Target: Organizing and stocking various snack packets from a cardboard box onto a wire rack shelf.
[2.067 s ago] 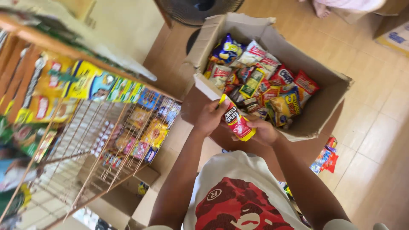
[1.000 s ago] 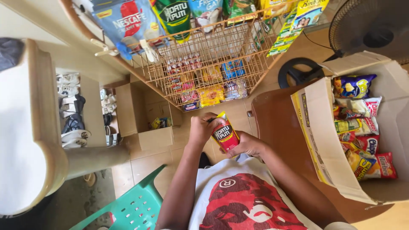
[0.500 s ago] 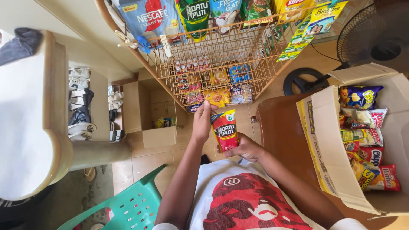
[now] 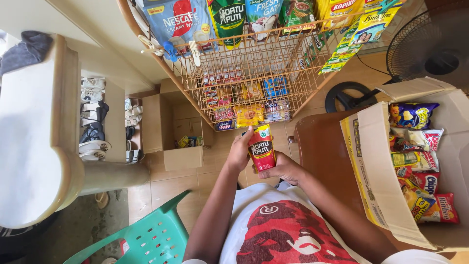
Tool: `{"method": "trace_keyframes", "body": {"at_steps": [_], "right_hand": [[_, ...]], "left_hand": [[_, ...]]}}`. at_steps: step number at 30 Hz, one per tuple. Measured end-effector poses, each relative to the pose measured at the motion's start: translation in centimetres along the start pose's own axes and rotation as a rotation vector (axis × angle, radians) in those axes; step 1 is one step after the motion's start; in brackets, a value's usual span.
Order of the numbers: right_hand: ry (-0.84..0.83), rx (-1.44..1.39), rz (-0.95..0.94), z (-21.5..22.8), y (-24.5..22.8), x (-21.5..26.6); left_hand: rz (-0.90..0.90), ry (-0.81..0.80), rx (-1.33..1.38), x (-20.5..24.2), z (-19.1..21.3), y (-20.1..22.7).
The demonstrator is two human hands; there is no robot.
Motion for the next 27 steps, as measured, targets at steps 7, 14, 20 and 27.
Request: {"method": "trace_keyframes", "body": {"at_steps": [7,14,20,27], "right_hand": [[0.05,-0.015,-0.014,0.9,0.8,0.2],[0.05,-0.035,-0.028,2.0,2.5,0.5],[0.043,-0.096,-0.051,1.7,3.1,0.6],[0.065,-0.153,-0.088,1.6,4.1,0.3]], "left_hand": [[-0.036,0.037,0.026,-1.1,1.4,-1.4],[0.004,0.068,-0.013,-0.6,0.0,-1.6],[0.008,0.117,0.008,-0.8,0.5,-2.6],[-0.022,0.145,-0.034,-0.9,0.8,-2.4]]}}
Point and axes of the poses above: each hand's wrist, its own x-axis away from the middle knuckle, its own z-axis out of the back of the hand, y = z × x, the point moved 7 cm from there along -x, towards the middle knuckle, and after that the axes turned 1 degree about -y, right-handed, at the moved point
